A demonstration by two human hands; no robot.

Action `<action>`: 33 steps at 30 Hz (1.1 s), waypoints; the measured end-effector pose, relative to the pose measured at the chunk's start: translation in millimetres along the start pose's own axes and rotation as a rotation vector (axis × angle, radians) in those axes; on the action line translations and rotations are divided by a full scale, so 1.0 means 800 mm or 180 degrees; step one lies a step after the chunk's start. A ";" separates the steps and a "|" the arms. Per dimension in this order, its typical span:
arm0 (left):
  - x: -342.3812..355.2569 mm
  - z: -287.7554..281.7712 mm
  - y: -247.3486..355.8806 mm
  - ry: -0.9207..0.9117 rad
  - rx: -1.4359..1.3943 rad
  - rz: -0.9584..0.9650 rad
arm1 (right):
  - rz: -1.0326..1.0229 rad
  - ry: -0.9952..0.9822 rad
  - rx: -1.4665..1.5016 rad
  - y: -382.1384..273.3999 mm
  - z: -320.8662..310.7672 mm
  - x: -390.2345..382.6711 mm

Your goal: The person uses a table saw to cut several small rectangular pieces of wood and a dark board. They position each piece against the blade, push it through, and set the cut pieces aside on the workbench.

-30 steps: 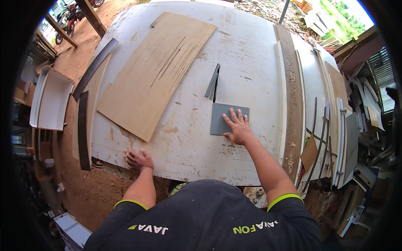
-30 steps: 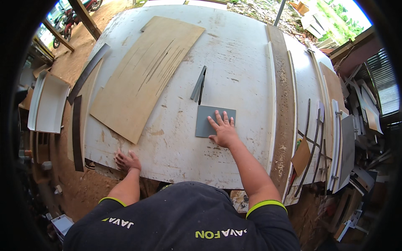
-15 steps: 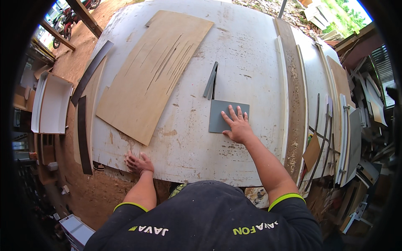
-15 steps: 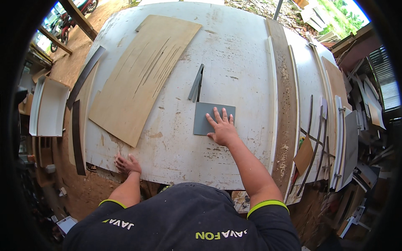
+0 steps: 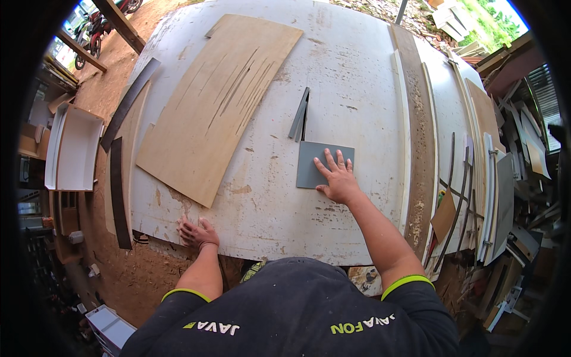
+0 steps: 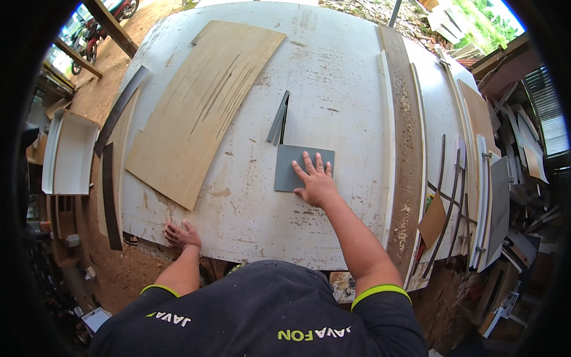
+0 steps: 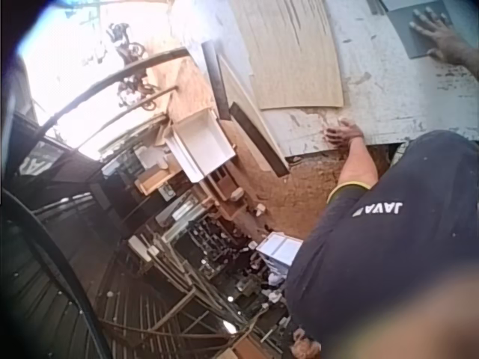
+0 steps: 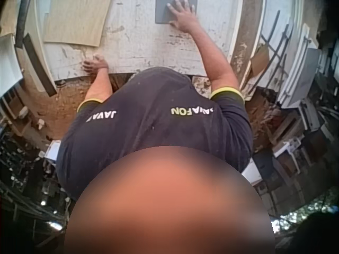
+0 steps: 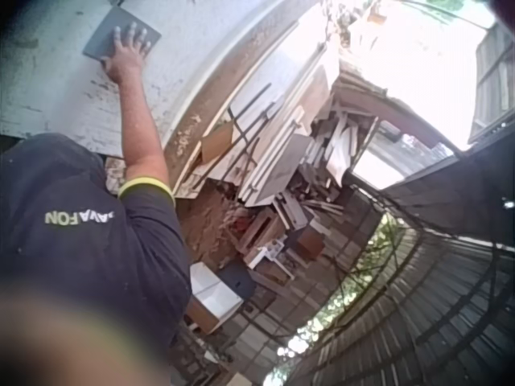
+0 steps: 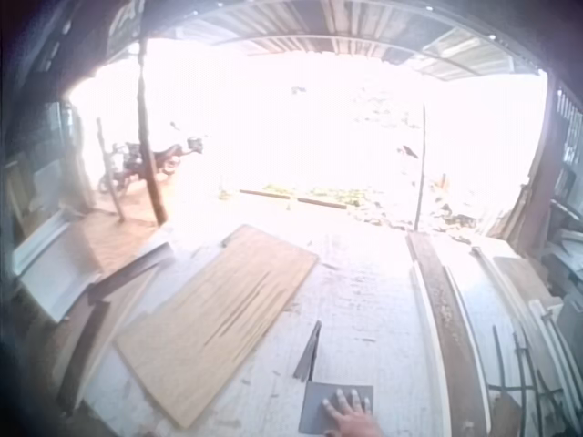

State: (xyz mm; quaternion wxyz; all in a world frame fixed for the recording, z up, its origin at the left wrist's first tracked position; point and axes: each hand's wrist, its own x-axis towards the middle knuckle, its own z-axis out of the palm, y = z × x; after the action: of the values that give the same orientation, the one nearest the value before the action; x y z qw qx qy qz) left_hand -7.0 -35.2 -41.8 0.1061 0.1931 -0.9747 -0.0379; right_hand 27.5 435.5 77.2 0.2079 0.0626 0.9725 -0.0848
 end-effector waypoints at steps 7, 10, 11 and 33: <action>-0.001 -0.003 0.003 -0.0010 0.0100 -0.0005 | 0.0033 -0.0023 -0.0013 0.000 -0.001 0.002; 0.000 -0.004 0.003 -0.0005 0.0088 0.0020 | 0.0040 -0.0014 0.0001 0.000 0.000 0.003; 0.000 -0.004 0.003 0.0071 0.0044 0.0080 | 0.0048 -0.0021 0.0002 0.001 0.001 0.004; -0.002 -0.002 0.002 0.0023 0.0025 0.0049 | 0.0074 0.0030 0.0037 0.014 -0.006 0.029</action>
State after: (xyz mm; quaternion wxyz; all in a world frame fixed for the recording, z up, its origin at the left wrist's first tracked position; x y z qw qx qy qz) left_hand -5.9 -33.5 -40.0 0.1091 0.1861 -0.9759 -0.0326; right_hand 6.1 449.5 70.2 0.2039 0.0755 0.9721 -0.0877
